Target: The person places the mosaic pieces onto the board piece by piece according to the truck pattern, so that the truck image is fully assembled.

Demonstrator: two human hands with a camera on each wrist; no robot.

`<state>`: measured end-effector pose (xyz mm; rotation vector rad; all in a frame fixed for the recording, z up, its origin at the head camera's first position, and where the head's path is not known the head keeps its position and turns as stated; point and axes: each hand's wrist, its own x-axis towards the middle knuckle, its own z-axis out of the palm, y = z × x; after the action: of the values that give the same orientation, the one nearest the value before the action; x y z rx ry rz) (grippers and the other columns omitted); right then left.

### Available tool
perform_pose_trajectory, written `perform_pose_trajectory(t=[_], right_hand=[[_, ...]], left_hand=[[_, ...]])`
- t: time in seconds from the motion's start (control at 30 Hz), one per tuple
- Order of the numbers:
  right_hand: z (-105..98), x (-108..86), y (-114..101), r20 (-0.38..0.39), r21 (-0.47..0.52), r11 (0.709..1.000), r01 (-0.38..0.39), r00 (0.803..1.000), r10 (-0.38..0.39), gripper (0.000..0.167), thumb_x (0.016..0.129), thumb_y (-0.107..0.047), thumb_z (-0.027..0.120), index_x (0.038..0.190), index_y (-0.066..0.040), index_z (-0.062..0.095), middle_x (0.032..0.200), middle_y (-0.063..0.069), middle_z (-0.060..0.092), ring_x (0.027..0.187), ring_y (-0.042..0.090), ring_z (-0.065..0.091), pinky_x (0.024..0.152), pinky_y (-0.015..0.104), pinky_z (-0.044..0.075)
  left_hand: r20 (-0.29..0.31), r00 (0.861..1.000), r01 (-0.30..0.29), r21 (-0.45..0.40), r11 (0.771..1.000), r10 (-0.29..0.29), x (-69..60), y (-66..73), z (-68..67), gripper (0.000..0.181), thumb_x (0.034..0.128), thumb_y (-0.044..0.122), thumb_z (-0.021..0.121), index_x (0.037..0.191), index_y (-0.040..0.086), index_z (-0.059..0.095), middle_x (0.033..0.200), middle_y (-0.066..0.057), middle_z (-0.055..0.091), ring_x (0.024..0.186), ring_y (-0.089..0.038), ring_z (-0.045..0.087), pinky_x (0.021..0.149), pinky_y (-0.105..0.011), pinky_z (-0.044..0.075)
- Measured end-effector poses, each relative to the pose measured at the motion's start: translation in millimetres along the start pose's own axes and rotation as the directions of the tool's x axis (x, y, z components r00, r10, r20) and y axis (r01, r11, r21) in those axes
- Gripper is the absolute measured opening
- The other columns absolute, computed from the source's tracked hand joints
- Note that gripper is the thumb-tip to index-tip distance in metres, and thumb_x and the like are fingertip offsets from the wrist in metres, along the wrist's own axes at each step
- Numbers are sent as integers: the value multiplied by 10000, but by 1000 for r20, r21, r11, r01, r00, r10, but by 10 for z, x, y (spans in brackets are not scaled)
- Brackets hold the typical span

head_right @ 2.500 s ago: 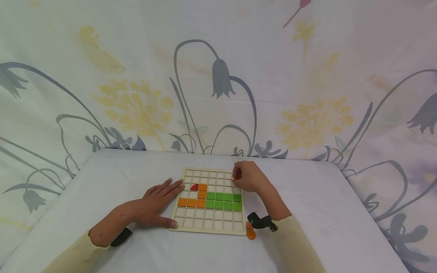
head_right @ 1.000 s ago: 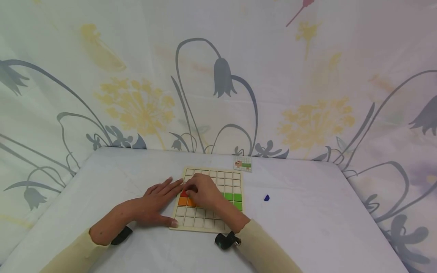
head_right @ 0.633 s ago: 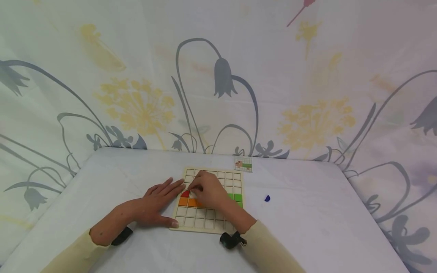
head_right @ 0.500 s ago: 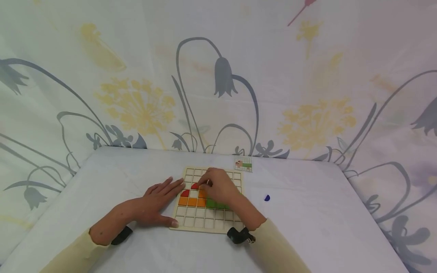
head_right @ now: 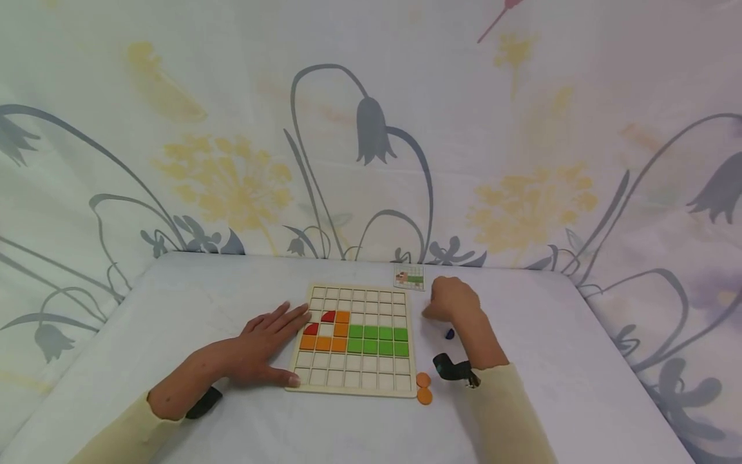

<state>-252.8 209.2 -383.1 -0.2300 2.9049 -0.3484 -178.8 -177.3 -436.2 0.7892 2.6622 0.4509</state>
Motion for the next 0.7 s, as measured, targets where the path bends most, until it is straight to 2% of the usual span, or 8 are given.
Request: perform_pose_trajectory(t=[0.07, 0.13, 0.23, 0.3, 0.4, 0.5, 0.7], right_hand=[[-38, -23, 62, 79, -33, 993, -117, 990, 120, 277, 872, -255, 825, 877, -28, 665, 744, 66, 634, 673, 226, 587, 612, 358, 482], [-67, -47, 109, 157, -54, 979, -199, 966, 205, 371, 878, -289, 831, 1004, 16, 663, 727, 64, 641, 646, 210, 599, 602, 331, 473], [-70, -50, 158, 236, -46, 963, -266, 934, 270, 512, 883, -274, 853, 1187, 69, 623, 722, 75, 662, 628, 200, 613, 612, 309, 468], [-61, -40, 167, 264, -24, 956, -292, 921, 288, 611, 883, -220, 864, 1309, 105, 570, 775, 104, 673, 654, 210, 632, 631, 306, 492], [-30, -3, 157, 279, -1, 952, -308, 914, 296, 667, 876, -114, 863, 1388, 136, 518, 915, 159, 666, 692, 221, 647, 635, 291, 535], [-15, 10, 123, 275, 0, 956, -292, 920, 281, 679, 872, -47, 848, 1416, 158, 498, 1032, 201, 633, 713, 228, 651, 617, 275, 552], [-30, -8, 68, 262, -38, 966, -254, 931, 255, 606, 867, -18, 805, 1382, 153, 534, 1044, 198, 622, 709, 229, 625, 577, 263, 515]], left_hand=[[-2, 1000, 0, 1, 1000, 0, -2, -2, 1, 1142, 883, 726, 720, 1725, 204, 151, 1799, 10, 47, 1649, -345, -43, 1270, -624, 102], [-4, 1000, -1, -1, 1000, 1, -5, -1, 0, 1140, 884, 722, 724, 1725, 203, 156, 1799, 6, 54, 1649, -347, -39, 1270, -623, 104], [-5, 1000, -3, -5, 1000, 3, -11, 5, -5, 1139, 883, 719, 727, 1724, 199, 162, 1798, 0, 60, 1649, -352, -33, 1269, -625, 107], [-6, 1000, -5, -5, 1000, 5, -12, 6, -7, 1139, 882, 719, 726, 1723, 196, 165, 1798, -1, 64, 1649, -354, -30, 1268, -626, 110], [-7, 1000, -8, -6, 1000, 8, -12, 4, -7, 1140, 881, 724, 723, 1723, 195, 167, 1798, 0, 64, 1649, -353, -30, 1268, -626, 111], [-5, 1000, -6, -3, 1000, 6, -12, 0, -3, 1141, 880, 734, 716, 1724, 201, 163, 1799, 7, 58, 1649, -347, -34, 1269, -623, 111], [-5, 1000, -8, -4, 1000, 8, -14, 0, -5, 1142, 882, 732, 716, 1724, 197, 161, 1798, 9, 56, 1650, -345, -35, 1269, -622, 113]])
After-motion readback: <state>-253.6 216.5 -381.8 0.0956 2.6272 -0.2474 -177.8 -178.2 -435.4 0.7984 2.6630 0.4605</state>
